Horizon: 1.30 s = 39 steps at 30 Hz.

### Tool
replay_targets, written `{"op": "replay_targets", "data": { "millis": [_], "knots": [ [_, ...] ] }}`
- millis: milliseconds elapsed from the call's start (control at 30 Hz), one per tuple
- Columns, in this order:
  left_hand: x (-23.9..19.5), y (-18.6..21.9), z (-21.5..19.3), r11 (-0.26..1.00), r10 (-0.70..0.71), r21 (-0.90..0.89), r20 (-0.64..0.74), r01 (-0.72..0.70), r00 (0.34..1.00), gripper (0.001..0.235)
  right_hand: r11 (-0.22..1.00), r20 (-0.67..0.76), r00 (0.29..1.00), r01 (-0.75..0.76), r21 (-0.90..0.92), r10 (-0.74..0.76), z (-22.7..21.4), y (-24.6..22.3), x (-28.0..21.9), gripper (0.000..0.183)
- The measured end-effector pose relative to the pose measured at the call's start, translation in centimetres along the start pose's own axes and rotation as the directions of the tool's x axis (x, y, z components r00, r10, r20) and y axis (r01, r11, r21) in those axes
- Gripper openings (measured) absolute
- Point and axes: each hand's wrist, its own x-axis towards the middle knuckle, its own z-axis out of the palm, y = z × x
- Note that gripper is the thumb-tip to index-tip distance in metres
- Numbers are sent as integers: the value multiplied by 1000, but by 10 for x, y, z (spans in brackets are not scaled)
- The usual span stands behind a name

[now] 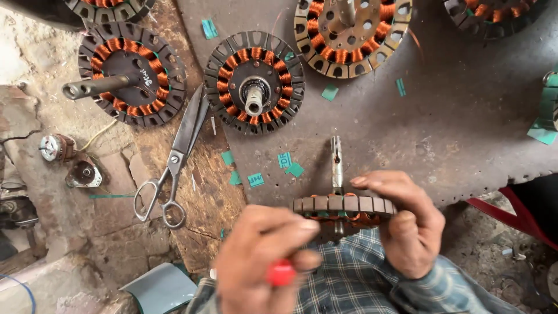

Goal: Repairing fan motor stators by cutting and inserting green insulation paper into the slots.

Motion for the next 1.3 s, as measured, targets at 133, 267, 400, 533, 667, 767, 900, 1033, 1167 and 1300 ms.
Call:
{"op": "replay_targets", "data": {
  "millis": [133,267,400,533,667,767,900,1033,1167,1300],
  "knots": [
    [-23,-17,-5,546,-482,-816,-119,191,868,36,975,-237,971,36,218,17,3,7,-16,42],
    [-1,-11,-9,138,-378,-987,25,83,925,51,966,100,991,-56,-252,84,-17,-29,22,39],
    [12,-2,13,68,-248,-998,-28,-12,968,51,974,252,964,-24,-225,82,-16,-31,33,43],
    [29,10,21,-24,-228,-1000,22,17,973,50,970,298,952,-1,-245,77,-15,-29,37,48],
    [32,2,31,58,-239,-996,51,67,970,52,971,295,952,-11,-241,84,-21,-27,36,48],
    [33,3,28,134,-189,-988,54,81,981,53,977,322,943,-13,-215,83,-20,-26,35,46],
    [34,9,21,152,-183,-984,65,93,981,56,970,304,949,-5,-241,80,-16,-27,36,39],
    [38,3,23,162,-195,-981,73,106,978,56,967,303,948,-12,-256,92,-16,-25,35,39],
    [41,6,28,101,-224,-984,122,147,967,51,975,319,946,15,-224,58,-14,-26,36,39],
    [37,4,35,554,-113,-832,-94,-16,989,43,960,293,951,-12,-278,97,-14,-24,34,35]
  ]
}}
